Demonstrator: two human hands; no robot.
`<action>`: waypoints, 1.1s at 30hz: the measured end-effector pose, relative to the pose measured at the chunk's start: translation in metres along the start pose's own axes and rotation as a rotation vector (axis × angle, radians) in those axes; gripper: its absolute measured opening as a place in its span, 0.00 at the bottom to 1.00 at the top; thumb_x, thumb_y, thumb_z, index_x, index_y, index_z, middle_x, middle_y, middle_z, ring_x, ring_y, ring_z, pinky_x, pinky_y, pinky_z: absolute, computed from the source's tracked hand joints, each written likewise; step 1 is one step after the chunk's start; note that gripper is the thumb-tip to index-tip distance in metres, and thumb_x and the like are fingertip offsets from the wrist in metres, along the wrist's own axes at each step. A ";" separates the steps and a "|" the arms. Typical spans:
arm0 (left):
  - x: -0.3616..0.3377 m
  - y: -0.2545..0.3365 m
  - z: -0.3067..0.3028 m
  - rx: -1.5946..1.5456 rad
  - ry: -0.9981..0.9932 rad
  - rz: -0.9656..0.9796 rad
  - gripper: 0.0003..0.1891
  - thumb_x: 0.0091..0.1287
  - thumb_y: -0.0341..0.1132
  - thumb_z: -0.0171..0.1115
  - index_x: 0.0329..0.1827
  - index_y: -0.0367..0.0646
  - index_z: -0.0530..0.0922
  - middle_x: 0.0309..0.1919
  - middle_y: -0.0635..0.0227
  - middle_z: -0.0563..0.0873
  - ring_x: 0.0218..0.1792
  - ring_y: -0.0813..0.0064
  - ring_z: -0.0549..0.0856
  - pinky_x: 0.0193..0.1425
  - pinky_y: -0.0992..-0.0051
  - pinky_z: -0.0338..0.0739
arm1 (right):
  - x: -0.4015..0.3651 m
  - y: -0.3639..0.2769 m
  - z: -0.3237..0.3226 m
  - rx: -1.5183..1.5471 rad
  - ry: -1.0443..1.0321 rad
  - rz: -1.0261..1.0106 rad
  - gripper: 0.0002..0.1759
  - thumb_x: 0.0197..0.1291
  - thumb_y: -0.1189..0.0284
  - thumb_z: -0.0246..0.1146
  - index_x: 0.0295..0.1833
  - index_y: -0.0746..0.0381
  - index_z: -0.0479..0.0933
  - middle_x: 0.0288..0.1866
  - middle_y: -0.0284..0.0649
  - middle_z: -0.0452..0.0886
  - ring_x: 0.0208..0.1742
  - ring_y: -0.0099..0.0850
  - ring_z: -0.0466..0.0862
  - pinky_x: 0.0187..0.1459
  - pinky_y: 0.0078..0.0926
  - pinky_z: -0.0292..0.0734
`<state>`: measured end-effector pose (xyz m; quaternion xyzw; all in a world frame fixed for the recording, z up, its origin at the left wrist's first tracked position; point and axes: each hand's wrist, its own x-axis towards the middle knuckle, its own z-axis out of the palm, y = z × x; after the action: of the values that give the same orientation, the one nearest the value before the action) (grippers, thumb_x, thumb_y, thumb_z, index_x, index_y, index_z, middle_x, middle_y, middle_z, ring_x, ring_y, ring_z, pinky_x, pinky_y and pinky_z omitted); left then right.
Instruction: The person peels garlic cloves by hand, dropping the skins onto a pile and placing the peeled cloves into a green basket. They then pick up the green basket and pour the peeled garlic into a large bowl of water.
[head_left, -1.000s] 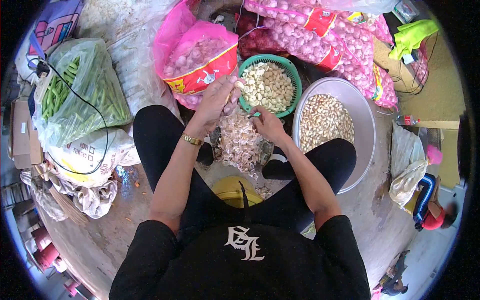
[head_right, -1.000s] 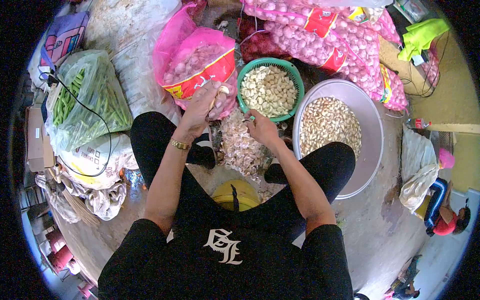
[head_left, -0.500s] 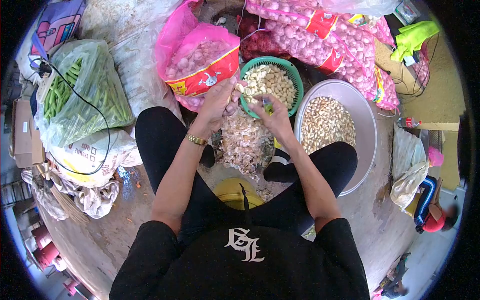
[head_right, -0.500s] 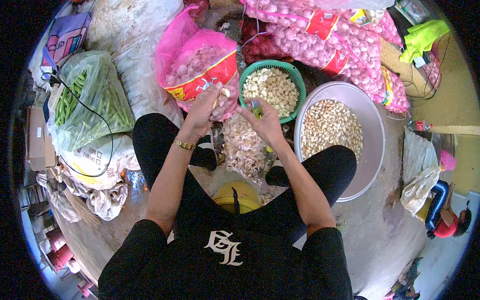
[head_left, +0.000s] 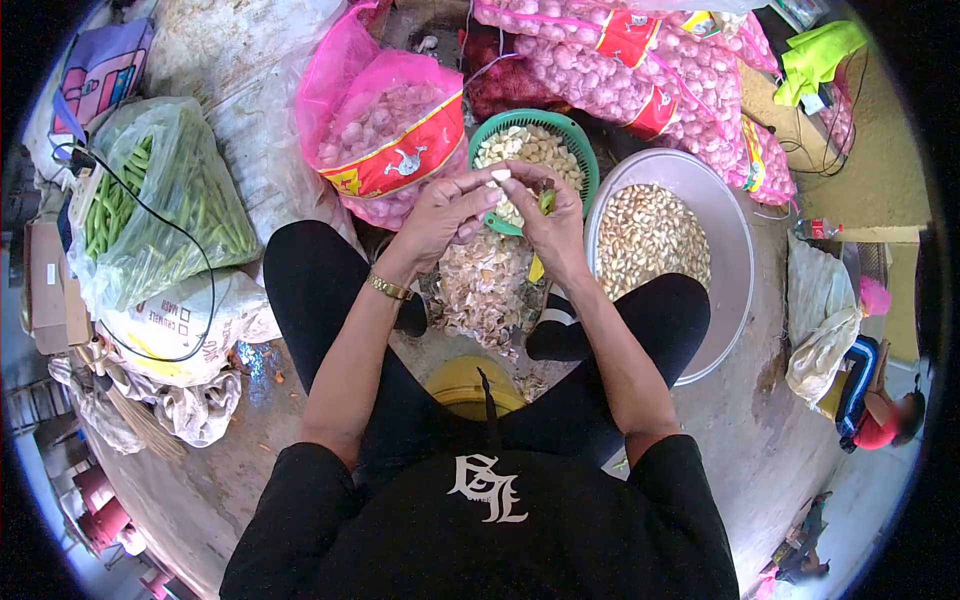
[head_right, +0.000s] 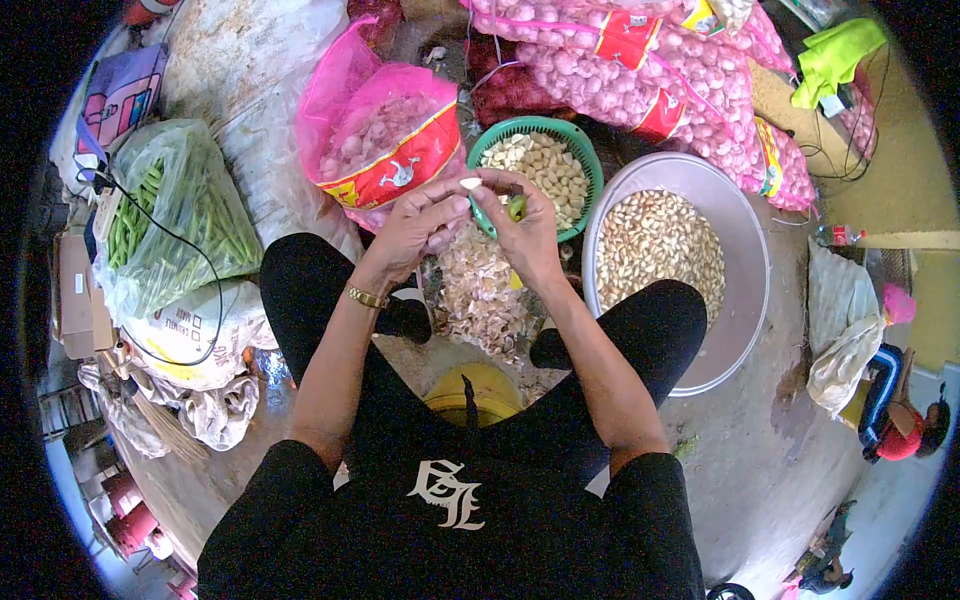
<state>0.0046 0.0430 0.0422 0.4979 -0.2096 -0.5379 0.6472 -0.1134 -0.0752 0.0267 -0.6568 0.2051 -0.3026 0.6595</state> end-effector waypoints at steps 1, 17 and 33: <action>-0.001 0.000 0.001 0.029 -0.003 -0.018 0.22 0.72 0.37 0.59 0.66 0.38 0.71 0.24 0.83 0.70 0.18 0.93 0.64 0.21 0.89 0.56 | 0.000 0.000 0.000 0.031 0.018 0.045 0.12 0.66 0.72 0.64 0.52 0.65 0.80 0.43 0.35 0.84 0.46 0.22 0.80 0.53 0.23 0.74; 0.009 -0.015 -0.019 -0.336 0.100 0.018 0.19 0.76 0.40 0.53 0.61 0.36 0.75 0.32 0.78 0.74 0.27 0.90 0.73 0.24 0.90 0.65 | 0.017 0.002 -0.032 0.484 0.060 0.632 0.21 0.66 0.61 0.64 0.59 0.62 0.72 0.49 0.39 0.82 0.20 0.10 0.62 0.21 0.08 0.63; -0.004 0.007 -0.033 -0.043 0.178 -0.011 0.21 0.77 0.41 0.49 0.65 0.35 0.69 0.42 0.68 0.85 0.30 0.86 0.79 0.32 0.84 0.77 | 0.001 0.006 -0.016 -0.469 -0.225 0.161 0.13 0.54 0.71 0.71 0.45 0.64 0.83 0.37 0.45 0.85 0.38 0.34 0.85 0.43 0.29 0.78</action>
<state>0.0331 0.0597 0.0361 0.5309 -0.1368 -0.4993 0.6709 -0.1229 -0.0883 0.0204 -0.8027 0.2463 -0.1187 0.5300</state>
